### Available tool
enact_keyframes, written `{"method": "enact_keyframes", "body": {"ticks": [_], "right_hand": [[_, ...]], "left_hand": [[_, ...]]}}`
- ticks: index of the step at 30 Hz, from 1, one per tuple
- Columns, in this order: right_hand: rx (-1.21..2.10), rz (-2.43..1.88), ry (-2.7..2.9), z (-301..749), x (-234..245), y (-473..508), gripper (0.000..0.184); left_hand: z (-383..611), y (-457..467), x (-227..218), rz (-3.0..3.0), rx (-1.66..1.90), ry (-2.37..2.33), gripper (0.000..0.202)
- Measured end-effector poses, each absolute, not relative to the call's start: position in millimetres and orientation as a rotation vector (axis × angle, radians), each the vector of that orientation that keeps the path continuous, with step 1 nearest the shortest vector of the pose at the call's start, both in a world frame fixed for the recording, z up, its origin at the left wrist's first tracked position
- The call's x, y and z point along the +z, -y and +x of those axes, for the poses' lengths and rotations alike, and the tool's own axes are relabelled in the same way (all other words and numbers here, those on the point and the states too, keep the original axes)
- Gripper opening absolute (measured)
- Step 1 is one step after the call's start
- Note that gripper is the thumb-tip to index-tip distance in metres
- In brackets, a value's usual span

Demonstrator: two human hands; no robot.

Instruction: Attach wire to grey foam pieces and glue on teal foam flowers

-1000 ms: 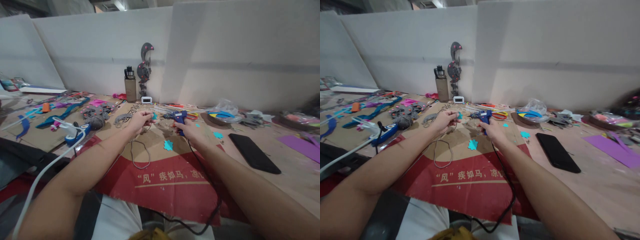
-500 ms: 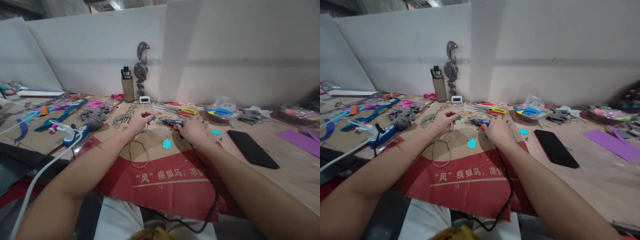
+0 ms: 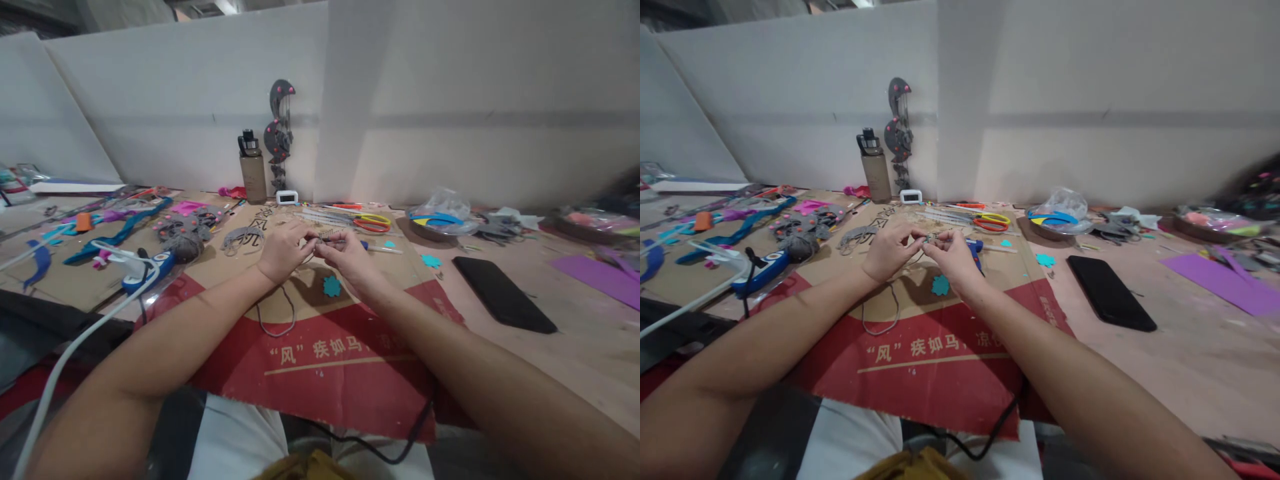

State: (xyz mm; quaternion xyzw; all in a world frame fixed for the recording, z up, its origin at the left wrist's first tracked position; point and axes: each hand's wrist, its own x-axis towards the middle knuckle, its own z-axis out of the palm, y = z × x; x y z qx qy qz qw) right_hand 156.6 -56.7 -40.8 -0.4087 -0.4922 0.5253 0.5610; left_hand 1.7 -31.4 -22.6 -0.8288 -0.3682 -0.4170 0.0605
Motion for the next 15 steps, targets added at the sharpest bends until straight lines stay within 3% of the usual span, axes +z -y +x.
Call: {"method": "enact_keyframes", "body": {"ticks": [9, 15], "right_hand": [[1.159, -0.949, 1.219, 156.0, -37.4, 57.8, 0.015], [1.166, -0.975, 1.211, 155.9, -38.6, 56.4, 0.012]], "left_hand": [[9.4, 35.1, -19.4, -2.605, -1.491, 1.342, 0.007], [11.6, 37.0, -19.6, -2.672, -1.544, 1.488, 0.008]]}}
